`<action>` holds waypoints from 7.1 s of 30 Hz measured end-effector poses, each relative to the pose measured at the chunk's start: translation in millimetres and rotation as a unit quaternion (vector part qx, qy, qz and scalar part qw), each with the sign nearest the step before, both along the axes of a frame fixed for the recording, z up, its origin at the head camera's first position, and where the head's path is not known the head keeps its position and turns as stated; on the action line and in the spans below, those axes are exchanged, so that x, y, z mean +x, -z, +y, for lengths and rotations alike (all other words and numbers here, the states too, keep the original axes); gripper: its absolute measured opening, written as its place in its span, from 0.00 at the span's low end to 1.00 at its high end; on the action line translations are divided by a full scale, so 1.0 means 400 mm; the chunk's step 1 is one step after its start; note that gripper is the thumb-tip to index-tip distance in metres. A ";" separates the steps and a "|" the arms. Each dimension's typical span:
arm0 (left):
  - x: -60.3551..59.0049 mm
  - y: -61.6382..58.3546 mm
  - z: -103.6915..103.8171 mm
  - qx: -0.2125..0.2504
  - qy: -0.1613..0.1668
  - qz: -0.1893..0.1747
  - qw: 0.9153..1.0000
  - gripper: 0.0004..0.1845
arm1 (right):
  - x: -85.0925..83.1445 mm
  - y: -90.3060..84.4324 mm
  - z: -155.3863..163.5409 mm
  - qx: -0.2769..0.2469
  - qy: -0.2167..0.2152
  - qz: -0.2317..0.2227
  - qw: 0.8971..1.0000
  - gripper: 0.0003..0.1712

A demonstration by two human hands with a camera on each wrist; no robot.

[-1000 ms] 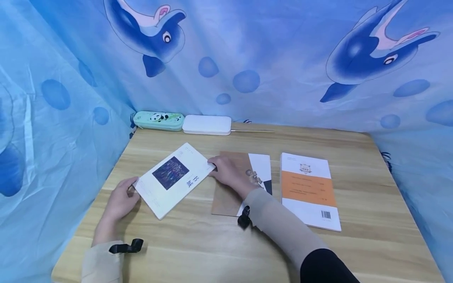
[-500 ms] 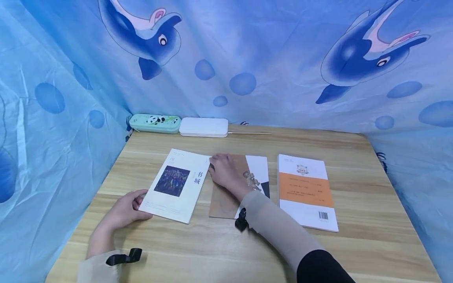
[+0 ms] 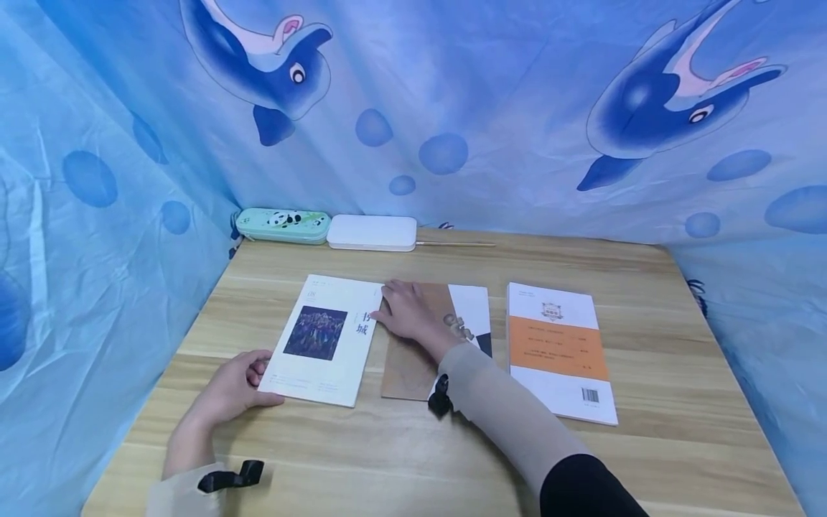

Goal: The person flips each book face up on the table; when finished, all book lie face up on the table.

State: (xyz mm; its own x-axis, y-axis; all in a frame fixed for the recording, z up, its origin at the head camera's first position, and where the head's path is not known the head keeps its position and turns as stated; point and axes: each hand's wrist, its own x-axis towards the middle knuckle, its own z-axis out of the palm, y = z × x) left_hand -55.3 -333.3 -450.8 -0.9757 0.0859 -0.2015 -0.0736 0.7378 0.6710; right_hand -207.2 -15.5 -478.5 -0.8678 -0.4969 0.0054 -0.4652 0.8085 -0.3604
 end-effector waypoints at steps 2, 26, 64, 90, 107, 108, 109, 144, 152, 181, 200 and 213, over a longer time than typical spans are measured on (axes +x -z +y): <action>0.004 0.003 0.004 0.002 -0.002 0.005 1.000 0.48 | -0.001 -0.003 0.000 0.003 -0.005 -0.005 1.000 0.39; 0.014 0.035 0.060 0.036 -0.025 0.037 0.998 0.47 | -0.047 0.014 0.032 -0.201 0.046 -0.122 0.971 0.47; -0.014 -0.010 0.334 0.016 0.117 0.142 0.983 0.41 | 0.000 -0.045 0.224 -0.110 0.107 -0.058 0.986 0.40; 0.008 0.014 0.444 0.007 0.168 0.109 0.980 0.39 | 0.026 -0.058 0.394 -0.081 0.148 -0.073 0.983 0.31; 0.022 0.030 0.499 -0.023 0.146 0.118 0.982 0.28 | 0.002 -0.038 0.455 -0.153 0.147 -0.065 0.975 0.09; 0.022 0.031 0.501 -0.022 0.145 0.120 0.982 0.28 | 0.001 -0.037 0.458 -0.163 0.150 -0.065 0.973 0.12; 0.022 0.031 0.503 -0.022 0.145 0.120 0.982 0.28 | -0.001 -0.036 0.463 -0.172 0.152 -0.065 0.971 0.15; 0.028 0.034 0.527 -0.022 0.120 0.128 0.984 0.32 | -0.006 -0.023 0.578 -0.274 0.121 -0.056 0.952 0.18; 0.037 0.008 0.525 0.000 0.012 0.224 0.974 0.20 | -0.002 -0.016 0.587 -0.294 0.121 -0.054 0.947 0.18; 0.025 -0.030 0.507 0.119 -0.043 0.274 0.953 0.18 | -0.010 -0.168 0.526 -0.495 0.091 -0.047 0.863 0.11; 0.035 -0.048 0.516 0.228 -0.061 0.196 0.952 0.13 | -0.020 -0.233 0.495 -0.398 0.134 0.016 0.908 0.15; 0.041 -0.045 0.515 0.284 -0.064 0.115 0.950 0.15 | -0.040 -0.238 0.462 -0.434 0.155 0.017 0.887 0.14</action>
State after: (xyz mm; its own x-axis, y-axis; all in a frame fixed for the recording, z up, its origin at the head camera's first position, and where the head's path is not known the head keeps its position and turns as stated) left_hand -39.0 -127.4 -432.7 -0.9981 -0.0056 0.0615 0.0583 0.2466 0.9674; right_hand -223.2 169.1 -383.1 -0.9539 -0.0304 0.2987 -0.2921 0.3242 -0.8998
